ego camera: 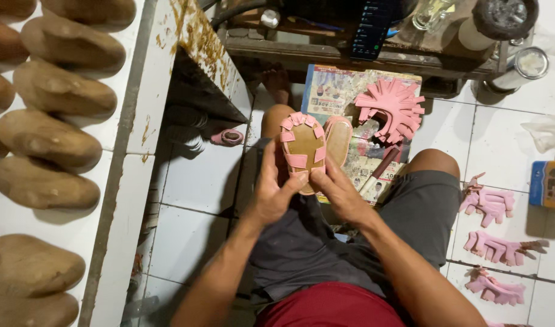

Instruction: The person sits on the floor and assembles a pink sandal by wrapping a pink strap around a wooden last. They use a cylindrical tool to press and smooth the strap into place, then remove the last and inspect the finished sandal.

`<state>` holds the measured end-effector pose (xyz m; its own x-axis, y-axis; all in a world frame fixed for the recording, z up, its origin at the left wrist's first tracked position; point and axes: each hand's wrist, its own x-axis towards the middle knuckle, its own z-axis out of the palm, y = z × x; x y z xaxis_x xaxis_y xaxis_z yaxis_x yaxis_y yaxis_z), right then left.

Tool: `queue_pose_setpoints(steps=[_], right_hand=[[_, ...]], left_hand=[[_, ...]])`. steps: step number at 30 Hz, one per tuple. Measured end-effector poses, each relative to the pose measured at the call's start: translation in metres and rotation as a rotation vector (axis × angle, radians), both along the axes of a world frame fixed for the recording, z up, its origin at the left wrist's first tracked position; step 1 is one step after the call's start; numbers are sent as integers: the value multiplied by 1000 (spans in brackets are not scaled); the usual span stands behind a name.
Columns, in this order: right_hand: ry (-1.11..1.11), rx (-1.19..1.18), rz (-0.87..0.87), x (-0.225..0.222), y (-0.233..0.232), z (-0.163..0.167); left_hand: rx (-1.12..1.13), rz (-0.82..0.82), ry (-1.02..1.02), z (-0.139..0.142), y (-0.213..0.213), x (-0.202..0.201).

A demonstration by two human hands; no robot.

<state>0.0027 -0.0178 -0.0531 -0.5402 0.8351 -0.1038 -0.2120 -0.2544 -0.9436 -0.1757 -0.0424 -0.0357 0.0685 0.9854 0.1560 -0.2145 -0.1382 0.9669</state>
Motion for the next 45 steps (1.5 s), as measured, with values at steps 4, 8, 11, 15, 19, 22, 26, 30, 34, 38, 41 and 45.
queue_pose_setpoints(steps=[4,8,11,15,19,22,26,30,34,38,41,45], right_hand=[[-173,233,106,3,16,16],[-219,-31,92,-9,27,15],[-162,42,42,-21,28,4],[-158,172,33,-25,28,-6],[-333,10,90,-22,26,-3],[-556,445,106,-19,32,6],[-323,359,43,-19,42,10],[-261,261,50,-21,44,2],[-241,220,28,-21,33,-4],[-228,372,14,-18,28,4],[-235,596,-4,-16,24,16],[-290,485,40,-8,25,32]], left_hand=[[-106,-121,-130,1,15,-19],[87,-13,402,8,18,-23],[-51,15,390,13,22,-22],[-32,-79,224,16,31,-34],[-150,-157,-112,13,32,-43],[-107,-57,50,11,33,-45],[-117,26,48,11,22,-41],[-63,128,219,10,14,-29],[-47,37,241,8,10,-36],[-180,-64,210,7,12,-45],[-149,37,261,12,12,-40],[-83,154,391,22,9,-27]])
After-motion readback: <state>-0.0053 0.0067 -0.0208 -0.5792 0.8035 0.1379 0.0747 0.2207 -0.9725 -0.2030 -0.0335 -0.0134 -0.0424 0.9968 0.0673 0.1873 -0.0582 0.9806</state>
